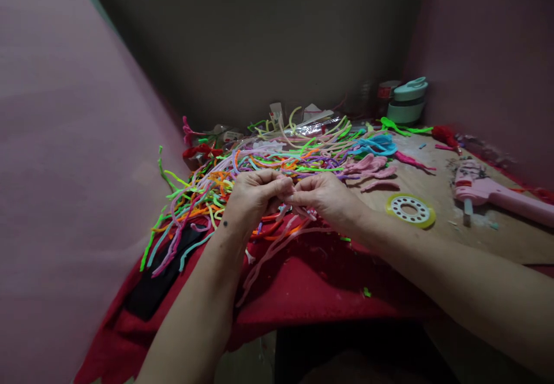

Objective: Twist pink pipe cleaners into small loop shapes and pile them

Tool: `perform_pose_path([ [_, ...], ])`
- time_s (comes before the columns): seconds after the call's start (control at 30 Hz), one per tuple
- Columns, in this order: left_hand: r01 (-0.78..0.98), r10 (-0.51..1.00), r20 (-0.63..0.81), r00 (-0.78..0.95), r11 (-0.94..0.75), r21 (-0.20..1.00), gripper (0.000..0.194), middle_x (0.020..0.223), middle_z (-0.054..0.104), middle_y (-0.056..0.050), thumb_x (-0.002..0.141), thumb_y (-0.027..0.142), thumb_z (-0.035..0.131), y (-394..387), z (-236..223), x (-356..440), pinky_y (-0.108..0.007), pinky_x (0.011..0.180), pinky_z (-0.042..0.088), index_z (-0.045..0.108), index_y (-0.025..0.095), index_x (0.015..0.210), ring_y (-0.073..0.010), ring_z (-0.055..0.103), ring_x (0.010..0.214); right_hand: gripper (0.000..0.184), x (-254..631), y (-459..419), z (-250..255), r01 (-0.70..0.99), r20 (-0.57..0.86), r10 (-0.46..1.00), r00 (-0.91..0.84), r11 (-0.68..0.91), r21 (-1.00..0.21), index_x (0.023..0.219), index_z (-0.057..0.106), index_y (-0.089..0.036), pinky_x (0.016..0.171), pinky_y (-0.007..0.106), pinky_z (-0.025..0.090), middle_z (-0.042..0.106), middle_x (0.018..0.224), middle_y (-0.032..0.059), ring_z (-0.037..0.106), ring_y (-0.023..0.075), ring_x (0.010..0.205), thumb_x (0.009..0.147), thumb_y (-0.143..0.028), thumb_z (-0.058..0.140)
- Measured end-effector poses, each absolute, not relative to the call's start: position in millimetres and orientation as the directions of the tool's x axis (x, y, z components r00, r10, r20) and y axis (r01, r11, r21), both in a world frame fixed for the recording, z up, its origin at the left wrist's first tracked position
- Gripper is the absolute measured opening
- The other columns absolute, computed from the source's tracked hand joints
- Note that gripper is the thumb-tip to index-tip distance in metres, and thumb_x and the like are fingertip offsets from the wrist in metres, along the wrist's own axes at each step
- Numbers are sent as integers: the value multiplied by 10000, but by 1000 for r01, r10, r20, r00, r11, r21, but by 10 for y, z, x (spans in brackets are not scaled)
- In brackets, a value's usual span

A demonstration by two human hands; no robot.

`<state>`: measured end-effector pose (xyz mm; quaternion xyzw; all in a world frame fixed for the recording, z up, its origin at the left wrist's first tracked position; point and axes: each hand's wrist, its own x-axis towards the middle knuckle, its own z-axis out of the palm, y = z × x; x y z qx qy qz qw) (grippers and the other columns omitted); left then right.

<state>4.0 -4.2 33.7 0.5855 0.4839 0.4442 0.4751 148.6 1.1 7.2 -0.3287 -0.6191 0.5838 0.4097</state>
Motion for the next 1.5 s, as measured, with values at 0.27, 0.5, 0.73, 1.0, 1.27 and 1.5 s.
perform_pose_path([
  [0.27, 357, 980, 198, 29, -196, 914, 175, 450, 482, 32, 664, 271, 651, -11, 246, 75, -167, 375, 262, 606, 127, 574, -41, 382, 393, 315, 1446, 37, 14, -41, 71, 898, -433, 59, -997, 399, 460, -158, 395, 233, 211, 409, 327, -44, 313, 48, 329, 699, -181, 552],
  [0.5, 188, 993, 50, 110, -70, 980, 264, 415, 417, 59, 718, 387, 612, 37, 272, 24, -171, 347, 174, 558, 144, 632, -28, 292, 329, 264, 1470, 75, 37, -115, 82, 908, -411, 38, -993, 478, 521, -143, 424, 225, 271, 490, 410, -25, 380, 58, 368, 719, -237, 574],
  [0.73, 465, 945, -13, 327, -149, 873, 235, 521, 452, 41, 694, 330, 634, 32, 282, -14, -175, 429, 257, 546, 124, 621, -42, 344, 448, 227, 1507, 158, -12, -234, 129, 958, -255, 68, -970, 547, 573, -128, 475, 227, 290, 495, 466, -29, 401, 67, 440, 706, -289, 592],
  [1.0, 732, 881, 208, 425, -470, 493, 190, 541, 423, 41, 748, 229, 514, -19, 311, -44, -184, 518, 292, 516, 138, 582, -71, 372, 541, 296, 1426, 124, -33, -158, 85, 952, -293, 39, -987, 489, 463, -158, 427, 223, 265, 430, 411, -40, 351, 63, 389, 738, -299, 539],
  [1.27, 718, 851, 178, 493, -514, 469, 184, 564, 463, 35, 762, 227, 478, -34, 385, -99, -176, 539, 299, 594, 145, 646, -80, 393, 553, 340, 1432, 103, -6, -73, 75, 947, -312, 55, -996, 468, 439, -164, 408, 214, 242, 431, 401, -35, 335, 54, 380, 752, -316, 549],
  [1.5, 780, 840, 227, 494, -543, 312, 202, 531, 426, 37, 784, 220, 467, -73, 360, -67, -190, 524, 267, 576, 161, 625, -78, 358, 510, 311, 1424, 78, -11, -55, 87, 962, -258, 75, -996, 479, 454, -163, 406, 216, 224, 413, 403, -48, 319, 48, 378, 741, -296, 556],
])
